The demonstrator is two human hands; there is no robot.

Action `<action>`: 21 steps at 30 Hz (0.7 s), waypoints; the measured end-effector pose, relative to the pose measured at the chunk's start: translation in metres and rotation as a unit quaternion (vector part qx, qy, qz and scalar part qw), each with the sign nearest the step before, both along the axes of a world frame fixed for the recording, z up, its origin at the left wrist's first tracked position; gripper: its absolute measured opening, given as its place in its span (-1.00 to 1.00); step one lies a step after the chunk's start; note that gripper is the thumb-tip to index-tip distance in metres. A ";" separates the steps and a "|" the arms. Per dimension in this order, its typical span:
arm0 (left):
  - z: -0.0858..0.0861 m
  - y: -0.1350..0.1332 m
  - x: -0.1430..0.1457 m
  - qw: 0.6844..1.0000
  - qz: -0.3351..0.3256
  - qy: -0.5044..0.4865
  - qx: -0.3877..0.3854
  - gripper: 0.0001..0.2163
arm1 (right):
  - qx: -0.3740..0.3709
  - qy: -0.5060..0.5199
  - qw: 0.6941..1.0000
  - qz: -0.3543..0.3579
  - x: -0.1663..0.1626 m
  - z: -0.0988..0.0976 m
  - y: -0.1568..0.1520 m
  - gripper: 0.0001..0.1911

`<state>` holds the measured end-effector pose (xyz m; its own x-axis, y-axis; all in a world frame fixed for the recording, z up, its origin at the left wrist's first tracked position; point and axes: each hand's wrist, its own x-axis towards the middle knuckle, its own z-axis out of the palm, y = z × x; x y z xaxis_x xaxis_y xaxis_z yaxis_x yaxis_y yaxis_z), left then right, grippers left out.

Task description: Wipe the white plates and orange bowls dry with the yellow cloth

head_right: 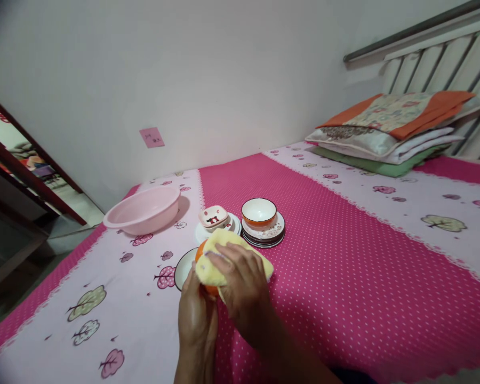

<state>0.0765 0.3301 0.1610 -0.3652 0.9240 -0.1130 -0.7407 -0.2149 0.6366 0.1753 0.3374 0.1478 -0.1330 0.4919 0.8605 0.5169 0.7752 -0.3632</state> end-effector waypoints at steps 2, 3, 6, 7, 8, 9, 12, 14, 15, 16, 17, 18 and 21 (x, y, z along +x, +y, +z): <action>0.007 0.001 0.003 0.999 0.031 0.008 -0.014 -0.75 | -0.035 0.075 0.997 -0.001 0.008 0.003 0.007 -0.54; 0.008 0.001 0.003 0.999 0.042 0.001 -0.020 -0.79 | -0.050 0.102 0.993 -0.009 0.012 0.004 0.010 -0.54; 0.008 0.003 -0.002 0.998 0.058 -0.021 -0.032 -0.83 | -0.059 0.103 0.993 -0.023 0.020 0.002 0.017 -0.58; 0.007 0.004 -0.004 0.997 0.064 -0.025 -0.031 -0.83 | -0.052 0.082 0.995 -0.019 0.022 0.003 0.018 -0.60; 0.006 0.004 -0.007 0.997 0.072 -0.026 -0.027 -0.83 | -0.046 0.057 0.997 -0.012 0.023 0.004 0.017 -0.62; 0.005 0.004 -0.009 0.996 0.083 -0.025 -0.023 -0.84 | -0.046 0.032 0.998 -0.003 0.023 0.006 0.015 -0.64; 0.003 0.005 -0.014 0.995 0.096 -0.010 -0.013 -0.84 | -0.062 -0.016 0.997 0.032 0.023 0.016 0.005 -0.66; 0.002 0.005 -0.016 0.997 0.079 0.020 0.000 -0.81 | -0.050 -0.021 0.997 0.050 0.022 0.022 -0.001 -0.65; 0.002 0.004 -0.016 0.997 0.065 0.040 0.011 -0.79 | -0.036 -0.017 0.998 0.053 0.022 0.025 -0.003 -0.64; 0.002 0.004 -0.016 0.997 0.047 0.061 0.023 -0.77 | -0.022 -0.009 0.998 0.051 0.022 0.026 -0.004 -0.62; 0.002 0.003 -0.015 0.996 0.027 0.077 0.034 -0.74 | -0.011 0.001 0.999 0.045 0.022 0.027 -0.004 -0.61; 0.002 0.002 -0.013 0.995 0.006 0.086 0.041 -0.72 | -0.002 0.012 0.999 0.034 0.023 0.026 -0.003 -0.60; 0.002 0.000 -0.008 0.998 -0.019 0.060 0.033 -0.75 | 0.003 0.034 0.999 -0.026 0.027 0.022 0.005 -0.60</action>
